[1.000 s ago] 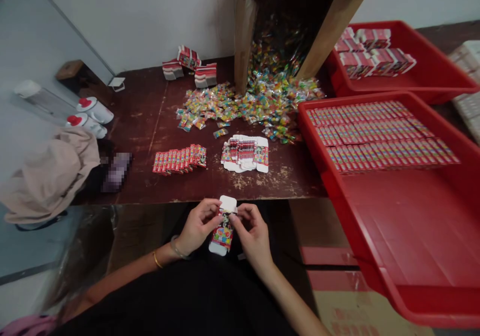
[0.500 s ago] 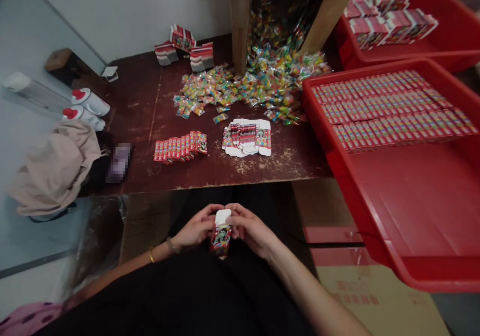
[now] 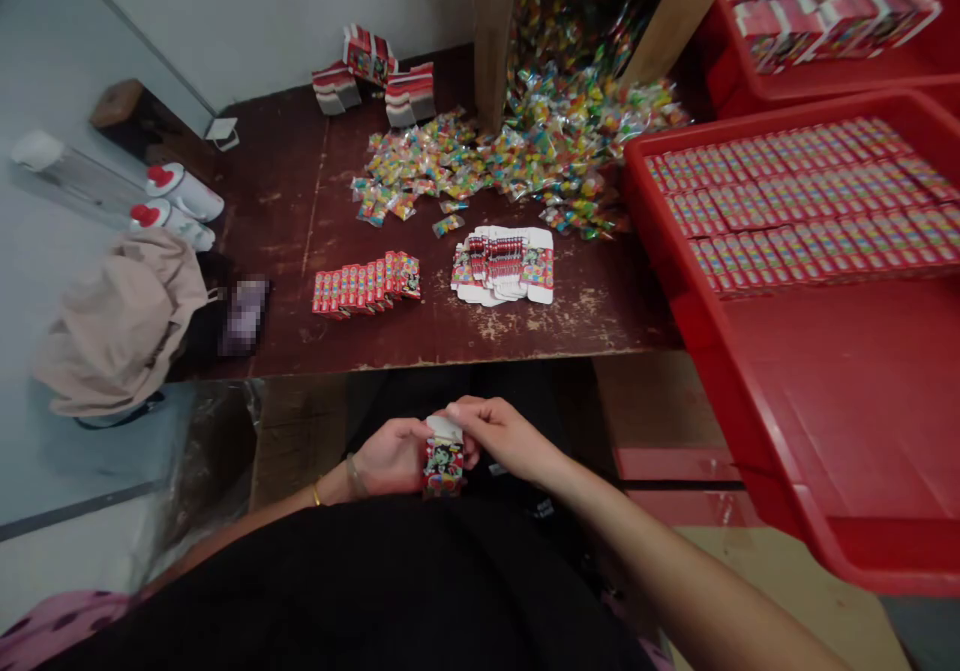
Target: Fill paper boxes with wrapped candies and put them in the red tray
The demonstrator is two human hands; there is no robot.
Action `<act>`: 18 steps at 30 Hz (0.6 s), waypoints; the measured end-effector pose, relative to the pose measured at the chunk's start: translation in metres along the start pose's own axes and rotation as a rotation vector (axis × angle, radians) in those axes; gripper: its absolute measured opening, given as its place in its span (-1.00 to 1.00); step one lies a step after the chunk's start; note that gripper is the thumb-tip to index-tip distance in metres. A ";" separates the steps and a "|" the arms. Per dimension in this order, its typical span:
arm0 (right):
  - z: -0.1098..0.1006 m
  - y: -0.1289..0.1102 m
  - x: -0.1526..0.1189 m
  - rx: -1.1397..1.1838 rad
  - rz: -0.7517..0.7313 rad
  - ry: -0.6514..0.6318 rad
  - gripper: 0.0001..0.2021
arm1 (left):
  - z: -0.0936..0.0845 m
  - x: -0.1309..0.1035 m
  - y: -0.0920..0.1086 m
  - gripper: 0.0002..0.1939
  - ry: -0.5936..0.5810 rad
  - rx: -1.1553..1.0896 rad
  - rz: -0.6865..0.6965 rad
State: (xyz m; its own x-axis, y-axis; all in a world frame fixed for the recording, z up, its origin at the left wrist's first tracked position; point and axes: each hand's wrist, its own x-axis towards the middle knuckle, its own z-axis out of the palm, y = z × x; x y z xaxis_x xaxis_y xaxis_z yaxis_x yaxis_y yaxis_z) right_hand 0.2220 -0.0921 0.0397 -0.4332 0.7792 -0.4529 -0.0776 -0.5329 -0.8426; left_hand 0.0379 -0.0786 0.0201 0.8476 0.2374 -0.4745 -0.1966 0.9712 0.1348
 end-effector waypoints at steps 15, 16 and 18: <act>-0.002 0.021 -0.004 -0.510 -0.378 0.059 -0.73 | -0.013 -0.009 -0.006 -0.53 0.095 0.139 0.054; -0.002 0.025 -0.007 -0.570 -0.443 0.079 -0.73 | -0.013 -0.010 -0.007 -0.55 0.107 0.143 0.051; 0.000 0.035 -0.011 -0.631 -0.520 0.097 -0.73 | -0.012 -0.010 -0.009 -0.56 0.127 0.150 0.050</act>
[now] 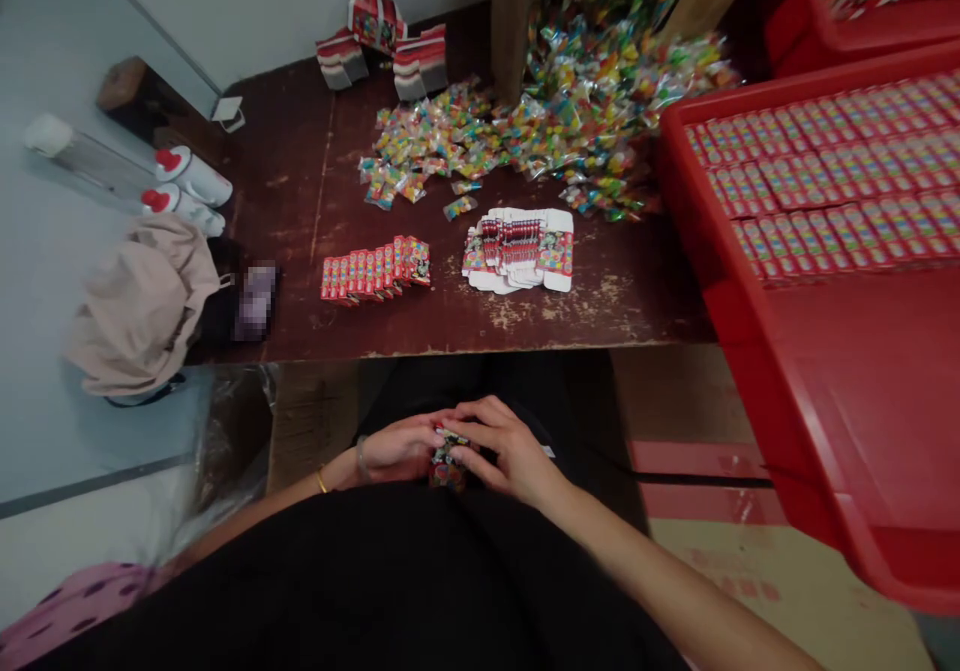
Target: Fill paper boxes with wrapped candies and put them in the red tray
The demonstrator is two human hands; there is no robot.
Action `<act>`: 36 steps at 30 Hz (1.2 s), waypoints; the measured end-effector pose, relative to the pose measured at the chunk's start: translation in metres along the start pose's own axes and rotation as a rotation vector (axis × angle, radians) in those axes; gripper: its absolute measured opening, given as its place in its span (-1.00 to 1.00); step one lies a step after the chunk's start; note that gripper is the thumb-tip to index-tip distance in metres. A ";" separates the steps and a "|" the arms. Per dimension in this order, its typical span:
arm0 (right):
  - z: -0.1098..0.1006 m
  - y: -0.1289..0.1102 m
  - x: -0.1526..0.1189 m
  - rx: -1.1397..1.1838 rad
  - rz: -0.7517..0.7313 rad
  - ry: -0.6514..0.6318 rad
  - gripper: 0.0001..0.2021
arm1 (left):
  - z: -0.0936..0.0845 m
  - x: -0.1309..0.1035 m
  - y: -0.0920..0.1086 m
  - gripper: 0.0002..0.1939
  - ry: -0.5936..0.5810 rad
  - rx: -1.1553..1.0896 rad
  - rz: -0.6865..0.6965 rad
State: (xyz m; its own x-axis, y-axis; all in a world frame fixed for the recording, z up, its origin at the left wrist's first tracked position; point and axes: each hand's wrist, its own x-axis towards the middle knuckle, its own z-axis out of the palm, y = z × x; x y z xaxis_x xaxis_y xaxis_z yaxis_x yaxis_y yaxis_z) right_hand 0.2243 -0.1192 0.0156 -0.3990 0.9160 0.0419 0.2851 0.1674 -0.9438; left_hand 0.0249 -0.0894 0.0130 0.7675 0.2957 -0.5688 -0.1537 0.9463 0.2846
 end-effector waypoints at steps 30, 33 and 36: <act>-0.114 0.087 0.217 -1.102 -0.141 0.256 -0.68 | -0.026 0.009 0.084 -0.58 0.192 0.345 0.515; -0.102 0.080 0.254 -1.059 -0.145 0.218 -0.64 | -0.021 0.014 0.087 -0.58 0.194 0.382 0.516; -0.084 0.079 0.254 -1.008 -0.109 0.235 -0.62 | -0.018 0.016 0.084 -0.55 0.231 0.382 0.547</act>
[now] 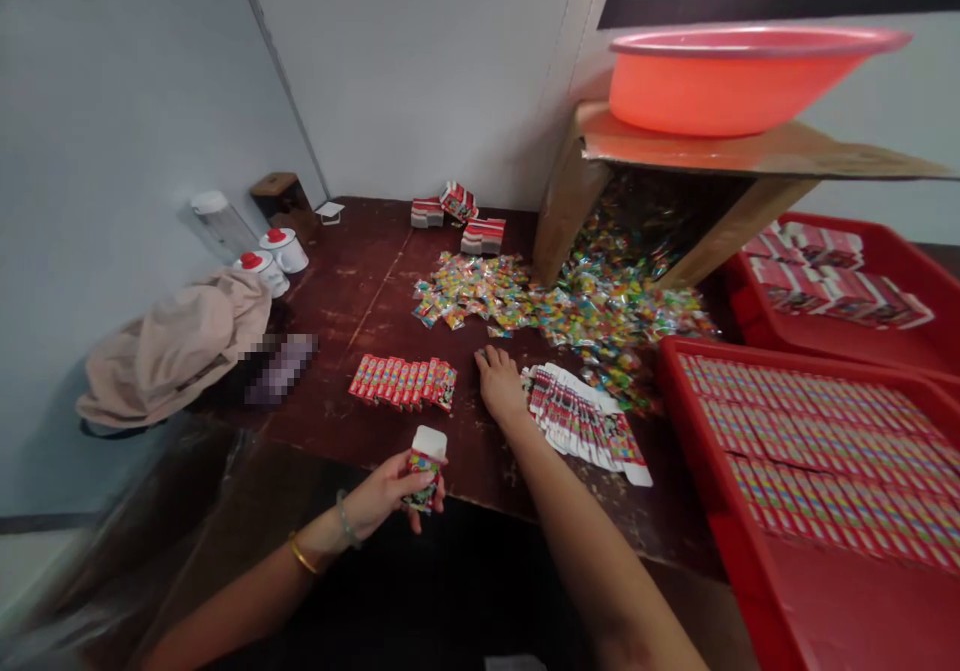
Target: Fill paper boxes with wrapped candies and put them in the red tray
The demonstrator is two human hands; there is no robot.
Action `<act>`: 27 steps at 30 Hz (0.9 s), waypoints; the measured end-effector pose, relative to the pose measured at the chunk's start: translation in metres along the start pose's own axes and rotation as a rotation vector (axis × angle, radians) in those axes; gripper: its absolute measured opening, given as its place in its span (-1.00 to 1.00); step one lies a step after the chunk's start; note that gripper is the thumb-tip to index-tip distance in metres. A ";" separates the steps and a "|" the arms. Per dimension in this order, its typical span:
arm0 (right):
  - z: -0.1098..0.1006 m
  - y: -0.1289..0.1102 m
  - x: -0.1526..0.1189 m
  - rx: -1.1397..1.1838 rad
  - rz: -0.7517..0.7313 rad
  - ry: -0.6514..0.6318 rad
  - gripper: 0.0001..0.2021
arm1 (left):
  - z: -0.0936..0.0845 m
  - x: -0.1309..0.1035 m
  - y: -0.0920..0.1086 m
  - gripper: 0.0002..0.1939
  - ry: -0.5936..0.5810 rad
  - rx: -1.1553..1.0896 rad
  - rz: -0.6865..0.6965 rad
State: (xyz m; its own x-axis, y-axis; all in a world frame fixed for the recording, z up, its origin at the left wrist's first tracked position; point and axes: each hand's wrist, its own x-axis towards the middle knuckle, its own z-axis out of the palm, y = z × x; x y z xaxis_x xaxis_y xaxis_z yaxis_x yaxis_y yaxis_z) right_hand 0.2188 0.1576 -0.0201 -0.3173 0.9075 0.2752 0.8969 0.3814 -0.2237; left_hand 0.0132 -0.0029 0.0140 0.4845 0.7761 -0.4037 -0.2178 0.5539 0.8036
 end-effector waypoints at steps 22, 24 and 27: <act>-0.044 -0.075 -0.146 1.007 0.271 0.124 -0.87 | 0.026 -0.006 -0.011 -0.50 -0.068 0.078 -0.268; -0.047 -0.072 -0.151 0.859 0.171 0.109 -0.84 | 0.026 -0.008 -0.014 -0.48 -0.051 0.102 -0.262; -0.059 -0.070 -0.154 0.760 0.129 0.069 -0.82 | 0.027 -0.008 -0.019 -0.46 -0.033 0.173 -0.235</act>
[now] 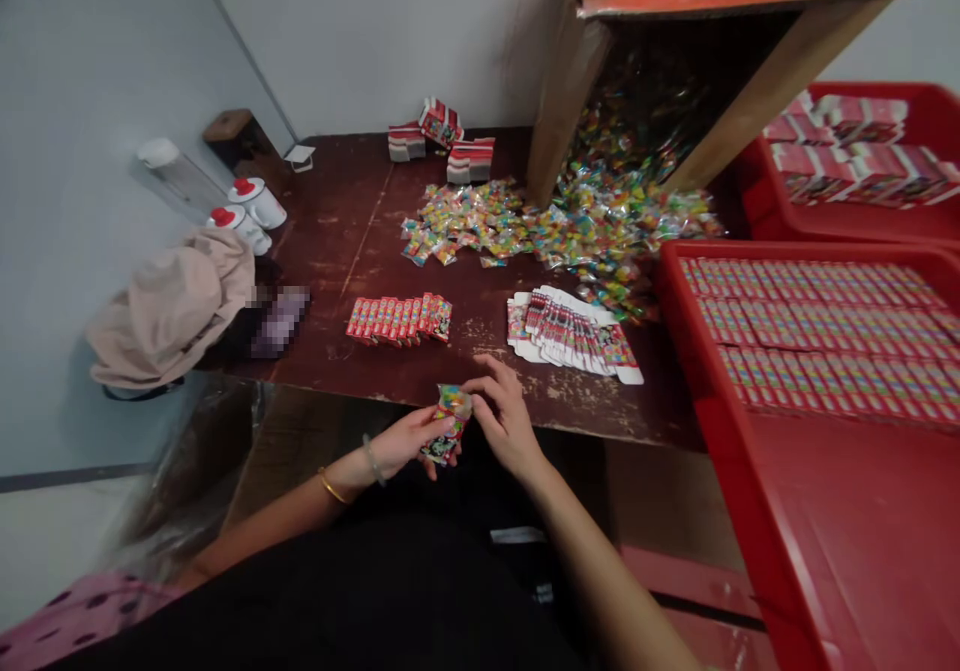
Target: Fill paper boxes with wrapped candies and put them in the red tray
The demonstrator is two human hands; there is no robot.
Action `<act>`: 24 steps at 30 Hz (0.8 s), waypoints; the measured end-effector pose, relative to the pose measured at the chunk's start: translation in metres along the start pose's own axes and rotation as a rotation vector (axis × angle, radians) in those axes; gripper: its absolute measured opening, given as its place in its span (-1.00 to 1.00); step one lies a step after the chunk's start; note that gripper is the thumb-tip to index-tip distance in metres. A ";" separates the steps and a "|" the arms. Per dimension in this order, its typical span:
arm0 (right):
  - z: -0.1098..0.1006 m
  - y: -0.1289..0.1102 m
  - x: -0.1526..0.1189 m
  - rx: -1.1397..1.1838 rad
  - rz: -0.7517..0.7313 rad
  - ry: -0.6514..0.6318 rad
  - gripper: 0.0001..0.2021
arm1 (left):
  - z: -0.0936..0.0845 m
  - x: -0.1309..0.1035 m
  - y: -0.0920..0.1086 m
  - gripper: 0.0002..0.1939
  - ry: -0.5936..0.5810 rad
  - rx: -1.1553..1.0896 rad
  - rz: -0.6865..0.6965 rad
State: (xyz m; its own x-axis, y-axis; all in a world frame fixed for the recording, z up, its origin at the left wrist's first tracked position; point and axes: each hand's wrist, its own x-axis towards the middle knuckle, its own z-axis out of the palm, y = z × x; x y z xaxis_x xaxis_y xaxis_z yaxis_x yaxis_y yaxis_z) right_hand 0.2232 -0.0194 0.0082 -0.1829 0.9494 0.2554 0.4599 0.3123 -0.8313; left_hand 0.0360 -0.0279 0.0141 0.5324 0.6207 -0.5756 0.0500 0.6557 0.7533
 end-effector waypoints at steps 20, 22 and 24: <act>-0.015 -0.019 0.004 -0.336 -0.118 0.139 -0.81 | 0.012 0.010 0.020 -0.47 0.046 0.130 0.138; -0.023 -0.022 0.006 -0.364 -0.139 0.055 -0.81 | 0.013 0.010 0.021 -0.48 0.050 0.137 0.138; -0.029 -0.025 0.004 -0.340 -0.108 -0.003 -0.79 | 0.014 0.010 0.018 -0.48 0.049 0.179 0.156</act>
State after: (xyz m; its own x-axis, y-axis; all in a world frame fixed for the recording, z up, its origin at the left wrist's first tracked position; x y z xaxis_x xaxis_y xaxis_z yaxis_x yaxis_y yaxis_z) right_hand 0.2367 -0.0221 0.0444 -0.2489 0.9104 0.3306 0.7005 0.4049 -0.5877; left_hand 0.0543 -0.0156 0.0265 0.5039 0.7313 -0.4596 0.1221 0.4664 0.8761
